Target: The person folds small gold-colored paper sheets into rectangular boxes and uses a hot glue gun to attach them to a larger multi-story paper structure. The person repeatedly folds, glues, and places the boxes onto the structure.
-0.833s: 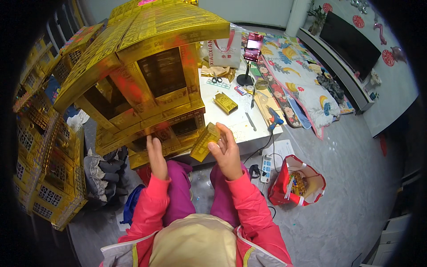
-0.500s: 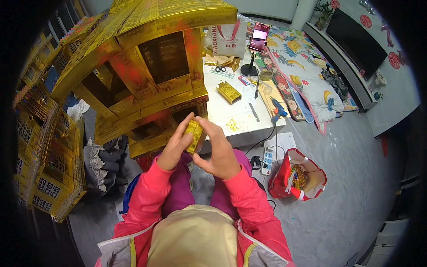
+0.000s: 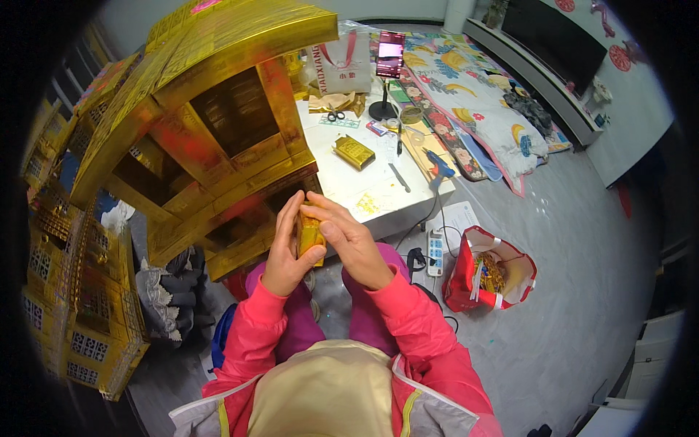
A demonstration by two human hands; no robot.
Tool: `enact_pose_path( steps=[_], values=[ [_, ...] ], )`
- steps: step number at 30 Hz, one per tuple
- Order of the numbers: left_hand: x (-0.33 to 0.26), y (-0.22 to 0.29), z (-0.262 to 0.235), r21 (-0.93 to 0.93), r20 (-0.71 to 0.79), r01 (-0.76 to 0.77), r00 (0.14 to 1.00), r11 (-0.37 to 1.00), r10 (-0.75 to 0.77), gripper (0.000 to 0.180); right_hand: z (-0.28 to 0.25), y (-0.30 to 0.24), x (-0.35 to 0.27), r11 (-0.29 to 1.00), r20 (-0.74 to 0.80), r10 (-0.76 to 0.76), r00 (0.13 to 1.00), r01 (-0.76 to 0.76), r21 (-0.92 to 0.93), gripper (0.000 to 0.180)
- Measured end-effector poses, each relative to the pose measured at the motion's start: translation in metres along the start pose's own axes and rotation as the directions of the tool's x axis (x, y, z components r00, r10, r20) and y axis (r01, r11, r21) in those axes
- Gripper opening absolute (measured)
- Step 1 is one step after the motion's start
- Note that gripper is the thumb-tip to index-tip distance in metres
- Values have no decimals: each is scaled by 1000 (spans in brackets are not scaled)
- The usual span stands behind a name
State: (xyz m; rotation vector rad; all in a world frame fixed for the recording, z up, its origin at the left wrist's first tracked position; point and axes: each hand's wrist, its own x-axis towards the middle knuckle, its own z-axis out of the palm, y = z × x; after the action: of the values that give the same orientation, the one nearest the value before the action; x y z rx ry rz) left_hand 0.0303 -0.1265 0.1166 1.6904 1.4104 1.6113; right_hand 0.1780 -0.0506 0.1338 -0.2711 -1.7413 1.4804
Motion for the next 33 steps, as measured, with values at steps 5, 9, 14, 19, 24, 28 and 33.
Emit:
enact_pose_path(
  steps=[5, 9, 14, 19, 24, 28, 33],
  values=[
    [-3, -8, 6, -44, -10, 32, 999, 998, -33, 86, 1, 4, 1, 999, -25, -19, 1000, 18, -35, 34],
    [-4, -14, 12, -103, -30, 90, 995, 991, -94, 83, -1, 7, 2, 996, -49, -21, 999, 16, -93, 32],
    [-4, -14, 20, -219, 47, 148, 989, 964, -141, 91, -8, 10, 1, 997, -139, 74, 987, -75, -5, 30],
    [6, -17, 34, -54, 161, 159, 976, 986, -149, 99, -30, 19, -2, 927, -215, 334, 918, -279, 250, 30],
    [22, -36, 52, -65, 94, 236, 969, 970, -230, 81, -90, 71, -4, 963, -336, 252, 908, -200, 182, 42],
    [37, -59, 54, 384, 18, -49, 999, 922, 45, 81, -194, 141, 18, 712, -786, -47, 616, -532, -459, 28],
    [43, -82, 58, 253, 55, 125, 988, 959, -143, 84, -259, 193, 25, 329, -867, 22, 497, -823, -463, 49]
  ],
)
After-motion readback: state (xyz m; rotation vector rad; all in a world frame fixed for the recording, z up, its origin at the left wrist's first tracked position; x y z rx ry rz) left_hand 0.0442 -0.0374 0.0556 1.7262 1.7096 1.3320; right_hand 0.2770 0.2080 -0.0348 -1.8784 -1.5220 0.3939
